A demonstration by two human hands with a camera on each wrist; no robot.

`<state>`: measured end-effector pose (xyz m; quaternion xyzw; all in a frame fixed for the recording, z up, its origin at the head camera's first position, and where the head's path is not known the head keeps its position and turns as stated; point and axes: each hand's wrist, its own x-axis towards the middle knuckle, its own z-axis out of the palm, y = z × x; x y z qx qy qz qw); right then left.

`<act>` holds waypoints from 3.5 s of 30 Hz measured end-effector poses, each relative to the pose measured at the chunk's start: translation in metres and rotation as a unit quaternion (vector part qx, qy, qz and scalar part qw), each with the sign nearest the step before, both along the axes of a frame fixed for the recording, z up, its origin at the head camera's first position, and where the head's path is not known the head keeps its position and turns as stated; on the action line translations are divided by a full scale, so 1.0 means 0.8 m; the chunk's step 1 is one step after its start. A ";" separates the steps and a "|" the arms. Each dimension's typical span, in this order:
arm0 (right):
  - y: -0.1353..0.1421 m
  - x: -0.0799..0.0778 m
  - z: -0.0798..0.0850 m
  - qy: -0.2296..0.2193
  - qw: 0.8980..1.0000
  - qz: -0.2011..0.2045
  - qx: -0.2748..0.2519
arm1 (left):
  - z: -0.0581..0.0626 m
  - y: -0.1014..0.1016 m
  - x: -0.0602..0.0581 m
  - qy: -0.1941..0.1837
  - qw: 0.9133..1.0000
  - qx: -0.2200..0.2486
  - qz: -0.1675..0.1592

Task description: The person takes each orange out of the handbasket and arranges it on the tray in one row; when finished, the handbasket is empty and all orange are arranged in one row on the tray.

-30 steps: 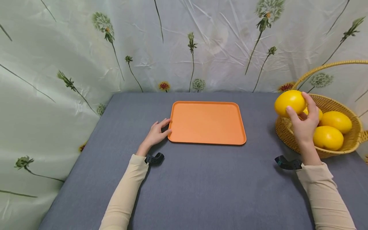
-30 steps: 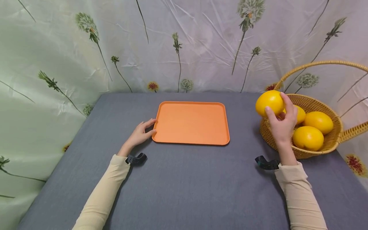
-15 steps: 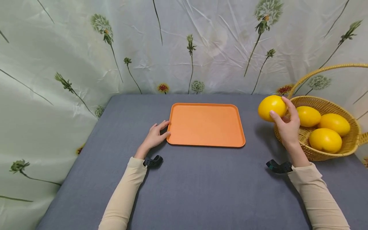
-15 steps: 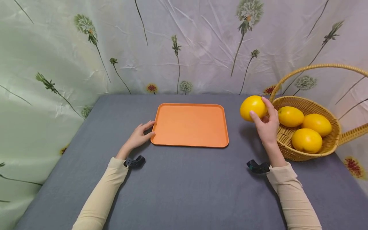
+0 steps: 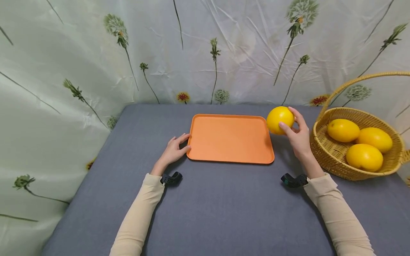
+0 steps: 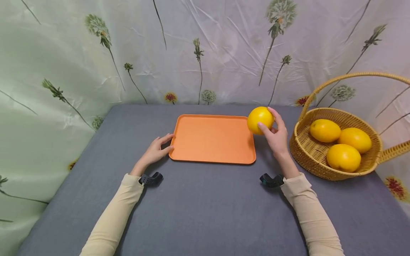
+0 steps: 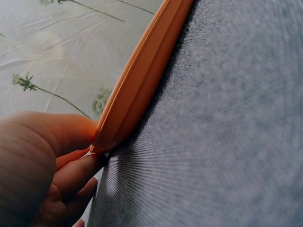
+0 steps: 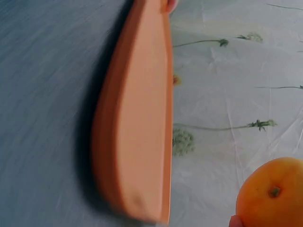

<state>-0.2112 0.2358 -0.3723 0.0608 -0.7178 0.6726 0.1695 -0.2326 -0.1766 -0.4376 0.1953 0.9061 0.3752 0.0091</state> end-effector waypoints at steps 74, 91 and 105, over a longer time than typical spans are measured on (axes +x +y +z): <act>-0.250 -0.068 -0.057 -0.114 0.966 0.170 0.155 | -0.001 -0.005 0.001 -0.008 1.000 0.007 0.001; -0.267 -0.074 -0.059 -0.094 0.967 0.164 0.172 | 0.002 -0.001 0.014 -0.026 1.000 -0.009 0.003; -0.266 -0.075 -0.052 -0.093 0.957 0.201 0.185 | 0.002 -0.001 0.018 -0.025 1.000 -0.011 0.010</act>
